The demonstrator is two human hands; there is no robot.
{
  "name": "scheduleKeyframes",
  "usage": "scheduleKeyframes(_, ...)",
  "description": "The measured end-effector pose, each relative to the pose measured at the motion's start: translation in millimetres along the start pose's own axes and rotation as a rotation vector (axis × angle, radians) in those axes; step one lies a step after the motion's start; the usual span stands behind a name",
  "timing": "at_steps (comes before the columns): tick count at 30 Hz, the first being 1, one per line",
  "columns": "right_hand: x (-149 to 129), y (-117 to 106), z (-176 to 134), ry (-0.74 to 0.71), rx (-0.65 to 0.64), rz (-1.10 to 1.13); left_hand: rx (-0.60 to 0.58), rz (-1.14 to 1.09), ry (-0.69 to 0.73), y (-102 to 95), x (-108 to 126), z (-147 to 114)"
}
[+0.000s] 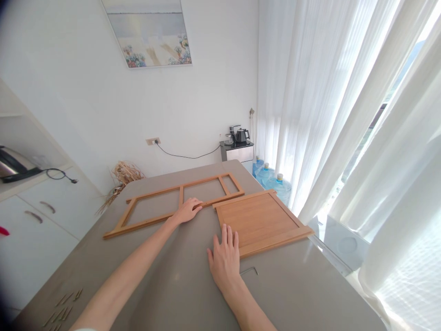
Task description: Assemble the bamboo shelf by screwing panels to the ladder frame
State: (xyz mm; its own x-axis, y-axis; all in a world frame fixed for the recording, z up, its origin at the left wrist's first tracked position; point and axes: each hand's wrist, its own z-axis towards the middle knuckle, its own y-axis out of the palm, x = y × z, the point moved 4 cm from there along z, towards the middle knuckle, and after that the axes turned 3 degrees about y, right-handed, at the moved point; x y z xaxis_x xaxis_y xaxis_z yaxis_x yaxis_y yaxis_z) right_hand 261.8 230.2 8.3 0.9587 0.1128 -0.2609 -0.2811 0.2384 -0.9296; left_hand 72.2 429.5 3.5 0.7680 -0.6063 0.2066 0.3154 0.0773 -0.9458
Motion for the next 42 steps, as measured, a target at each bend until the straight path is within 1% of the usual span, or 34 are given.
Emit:
scheduleKeyframes(3,0,0,0,-0.005,0.001,-0.002,0.027,0.012,-0.033,3.2,0,0)
scheduleKeyframes(7,0,-2,0,-0.006,0.009,-0.005,0.051,0.046,-0.077,1.9,2,-9)
scheduleKeyframes(10,-1,-5,0,-0.005,-0.009,0.002,0.084,0.093,-0.138,-4.8,0,-20)
scheduleKeyframes(13,-1,-6,0,-0.005,-0.020,0.016,0.092,0.140,-0.252,-14.8,-13,-34)
scheduleKeyframes(15,-1,-6,-1,-0.005,-0.015,0.024,0.064,0.155,-0.324,-22.4,-25,-44)
scheduleKeyframes(17,0,-5,-1,-0.006,-0.012,0.029,0.010,0.147,-0.347,-30.4,-37,-51)
scheduleKeyframes(20,1,-2,-1,-0.013,-0.007,0.031,-0.115,0.094,-0.275,-41.1,-47,-55)
scheduleKeyframes(23,1,-1,-2,-0.014,0.010,0.029,-0.195,0.065,-0.207,-51.6,-46,-55)
scheduleKeyframes(26,1,-1,-2,-0.005,0.001,0.032,-0.193,0.087,-0.193,-64.6,-43,-53)
scheduleKeyframes(29,1,-1,-2,-0.004,-0.016,0.039,-0.185,0.134,-0.214,-79.7,-43,-46)
scheduleKeyframes(33,2,-4,-2,-0.003,-0.021,0.038,-0.236,0.216,-0.270,-96.9,-45,-31)
scheduleKeyframes(36,2,-4,-3,-0.009,-0.014,0.047,-0.220,0.305,-0.309,-110.8,-37,-26)
scheduleKeyframes(38,2,-3,-3,-0.012,0.013,0.073,-0.203,0.360,-0.324,-122.2,-24,-32)
scheduleKeyframes(40,3,-3,-3,-0.013,0.071,0.149,-0.195,0.403,-0.332,-135.4,-5,-46)
scheduleKeyframes(42,3,-5,-2,-0.019,0.150,0.339,-0.188,0.438,-0.342,-150.0,18,-68)
